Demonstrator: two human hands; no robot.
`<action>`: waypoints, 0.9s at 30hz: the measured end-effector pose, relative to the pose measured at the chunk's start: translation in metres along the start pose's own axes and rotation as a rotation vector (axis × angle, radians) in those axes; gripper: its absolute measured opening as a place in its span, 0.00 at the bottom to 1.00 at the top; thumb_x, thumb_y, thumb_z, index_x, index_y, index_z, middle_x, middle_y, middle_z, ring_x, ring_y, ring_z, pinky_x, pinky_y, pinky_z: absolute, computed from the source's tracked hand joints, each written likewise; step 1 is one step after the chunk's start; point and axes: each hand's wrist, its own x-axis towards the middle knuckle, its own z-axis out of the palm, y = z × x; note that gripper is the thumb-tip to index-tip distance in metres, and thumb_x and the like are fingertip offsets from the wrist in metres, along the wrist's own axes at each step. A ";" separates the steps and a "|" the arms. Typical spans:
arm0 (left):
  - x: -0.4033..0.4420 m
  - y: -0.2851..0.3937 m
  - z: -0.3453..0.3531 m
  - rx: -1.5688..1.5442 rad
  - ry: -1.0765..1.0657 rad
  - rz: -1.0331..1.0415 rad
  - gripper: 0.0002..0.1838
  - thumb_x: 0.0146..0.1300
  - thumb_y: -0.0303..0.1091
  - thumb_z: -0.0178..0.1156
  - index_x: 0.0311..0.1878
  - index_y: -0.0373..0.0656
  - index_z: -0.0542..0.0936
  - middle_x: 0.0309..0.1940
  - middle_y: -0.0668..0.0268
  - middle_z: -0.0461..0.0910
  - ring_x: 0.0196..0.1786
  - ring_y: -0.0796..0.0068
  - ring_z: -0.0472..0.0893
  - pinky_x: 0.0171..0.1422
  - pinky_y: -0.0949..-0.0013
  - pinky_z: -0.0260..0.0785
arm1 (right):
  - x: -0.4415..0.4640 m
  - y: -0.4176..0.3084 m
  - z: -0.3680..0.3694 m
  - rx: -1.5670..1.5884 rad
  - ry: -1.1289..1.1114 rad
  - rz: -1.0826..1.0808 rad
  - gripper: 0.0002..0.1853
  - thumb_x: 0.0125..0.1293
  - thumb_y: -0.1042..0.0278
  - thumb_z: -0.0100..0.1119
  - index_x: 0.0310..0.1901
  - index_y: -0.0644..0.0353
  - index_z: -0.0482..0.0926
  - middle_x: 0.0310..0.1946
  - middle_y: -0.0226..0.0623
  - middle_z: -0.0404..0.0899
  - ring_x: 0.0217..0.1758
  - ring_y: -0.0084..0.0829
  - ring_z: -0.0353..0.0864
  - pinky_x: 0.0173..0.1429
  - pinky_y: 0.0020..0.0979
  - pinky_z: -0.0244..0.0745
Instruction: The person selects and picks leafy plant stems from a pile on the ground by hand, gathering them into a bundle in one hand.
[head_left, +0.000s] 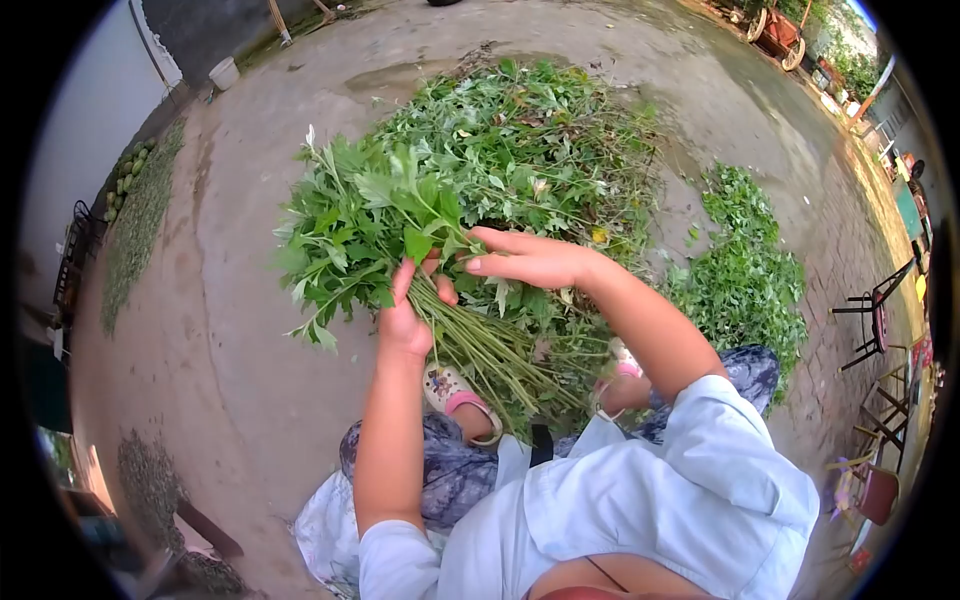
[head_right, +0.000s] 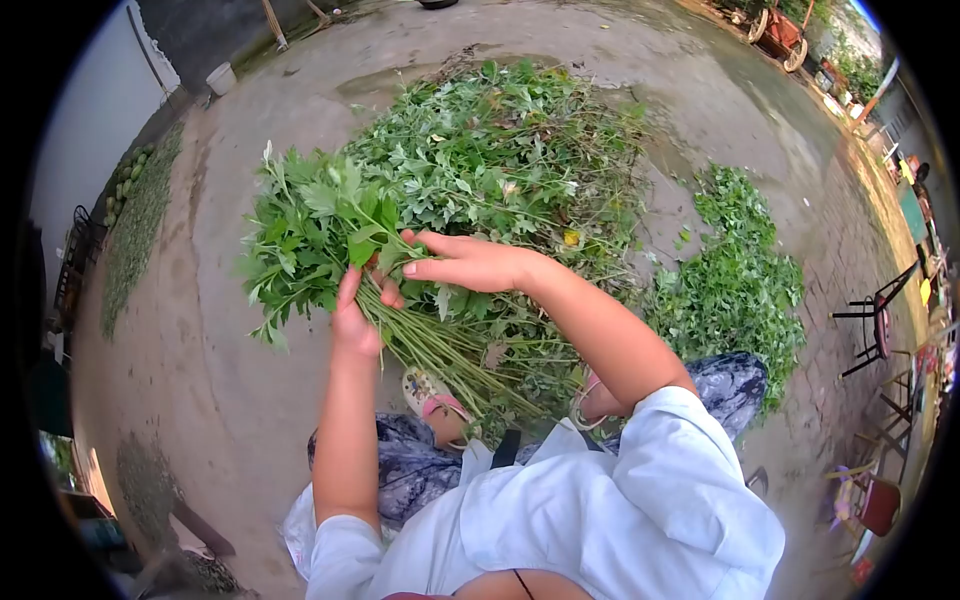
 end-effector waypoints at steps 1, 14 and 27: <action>-0.001 0.001 0.004 0.000 0.003 0.001 0.16 0.62 0.40 0.47 0.48 0.40 0.69 0.46 0.58 0.73 0.21 0.74 0.72 0.26 0.72 0.66 | 0.003 -0.001 0.001 0.001 -0.003 0.000 0.25 0.62 0.47 0.40 0.50 0.62 0.65 0.43 0.52 0.72 0.47 0.45 0.72 0.50 0.37 0.65; -0.008 -0.013 0.020 0.068 0.101 -0.046 0.11 0.63 0.37 0.45 0.27 0.42 0.64 0.17 0.66 0.63 0.14 0.74 0.63 0.22 0.68 0.59 | -0.017 0.040 0.035 -0.892 0.203 -0.185 0.11 0.50 0.70 0.50 0.38 0.58 0.71 0.33 0.39 0.72 0.38 0.39 0.75 0.39 0.37 0.71; 0.002 0.014 0.008 -0.036 0.063 -0.170 0.12 0.62 0.41 0.47 0.25 0.48 0.63 0.16 0.73 0.61 0.13 0.81 0.60 0.22 0.74 0.55 | -0.041 0.035 -0.030 -0.101 -0.153 -0.024 0.42 0.55 0.45 0.54 0.64 0.61 0.48 0.63 0.47 0.52 0.68 0.40 0.45 0.68 0.38 0.42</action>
